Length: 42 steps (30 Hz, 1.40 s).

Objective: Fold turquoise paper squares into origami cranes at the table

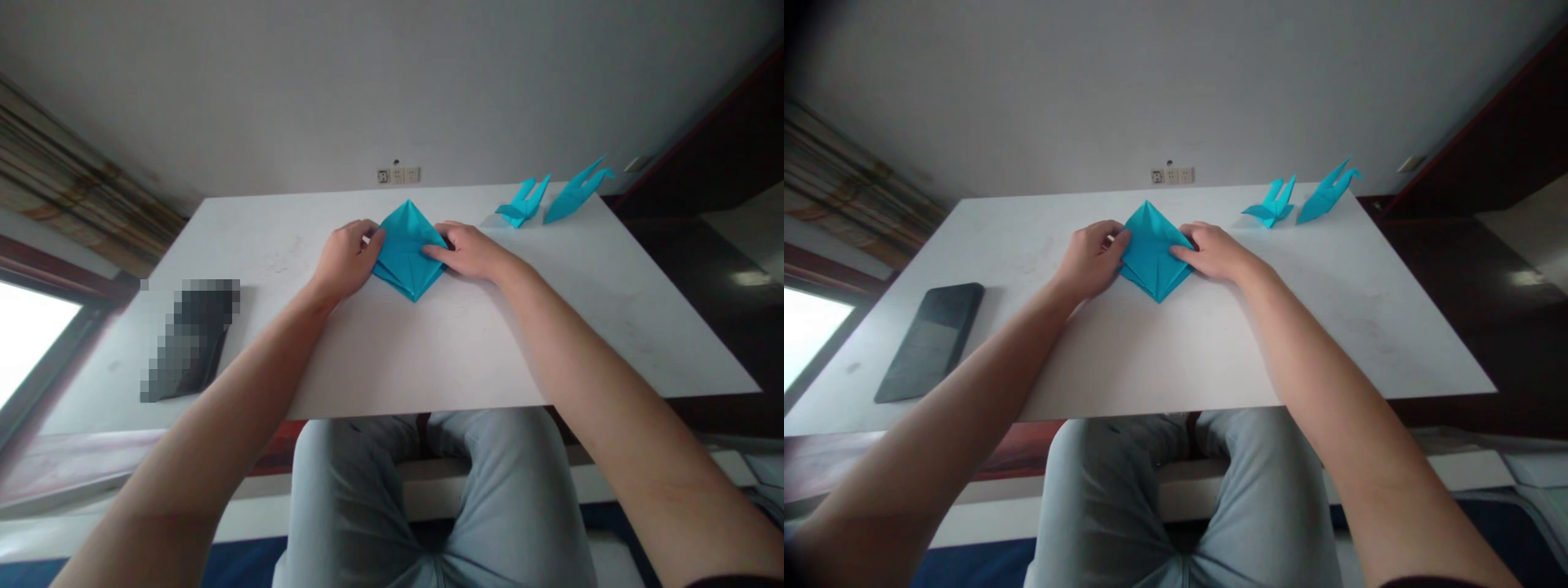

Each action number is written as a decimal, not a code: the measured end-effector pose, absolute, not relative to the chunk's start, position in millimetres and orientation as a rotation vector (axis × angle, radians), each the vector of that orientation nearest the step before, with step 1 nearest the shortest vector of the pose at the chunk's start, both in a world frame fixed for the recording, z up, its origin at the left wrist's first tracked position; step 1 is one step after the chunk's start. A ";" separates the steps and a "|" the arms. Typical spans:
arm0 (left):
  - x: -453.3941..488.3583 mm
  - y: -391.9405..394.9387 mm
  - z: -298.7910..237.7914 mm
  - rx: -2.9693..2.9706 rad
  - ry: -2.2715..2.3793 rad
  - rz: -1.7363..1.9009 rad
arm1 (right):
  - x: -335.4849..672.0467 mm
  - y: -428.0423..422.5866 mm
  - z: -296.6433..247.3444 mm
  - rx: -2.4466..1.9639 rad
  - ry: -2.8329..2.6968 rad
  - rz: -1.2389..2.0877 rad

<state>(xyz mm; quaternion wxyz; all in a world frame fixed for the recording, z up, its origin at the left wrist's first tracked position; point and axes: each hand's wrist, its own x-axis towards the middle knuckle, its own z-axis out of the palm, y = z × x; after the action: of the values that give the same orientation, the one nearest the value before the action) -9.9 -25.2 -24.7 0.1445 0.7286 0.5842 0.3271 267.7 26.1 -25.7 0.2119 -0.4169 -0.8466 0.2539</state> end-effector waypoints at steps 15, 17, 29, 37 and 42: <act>-10.8 -30.7 -22.8 2.281 1.415 1.035 | 261.9 20.5 -22.7 -1.216 -2.266 0.728; -10.0 -31.8 -20.9 2.323 1.386 0.999 | 260.0 19.2 -22.4 -1.245 -2.232 0.724; -9.6 -32.8 -25.6 2.385 1.303 0.813 | 251.7 18.8 -27.8 -1.365 -2.171 0.565; -13.8 -26.1 -34.1 2.350 1.354 0.809 | 259.6 22.2 -32.6 -1.233 -2.096 0.735; -14.4 -24.3 -39.1 2.320 1.383 0.766 | 269.9 34.7 -37.6 -1.172 -2.020 1.018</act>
<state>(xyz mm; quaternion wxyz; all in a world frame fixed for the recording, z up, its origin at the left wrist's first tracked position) -14.4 -24.3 -39.1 0.1664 0.8148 0.4857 0.2691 269.9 34.7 -37.6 0.2927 -0.4400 -0.7581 0.3821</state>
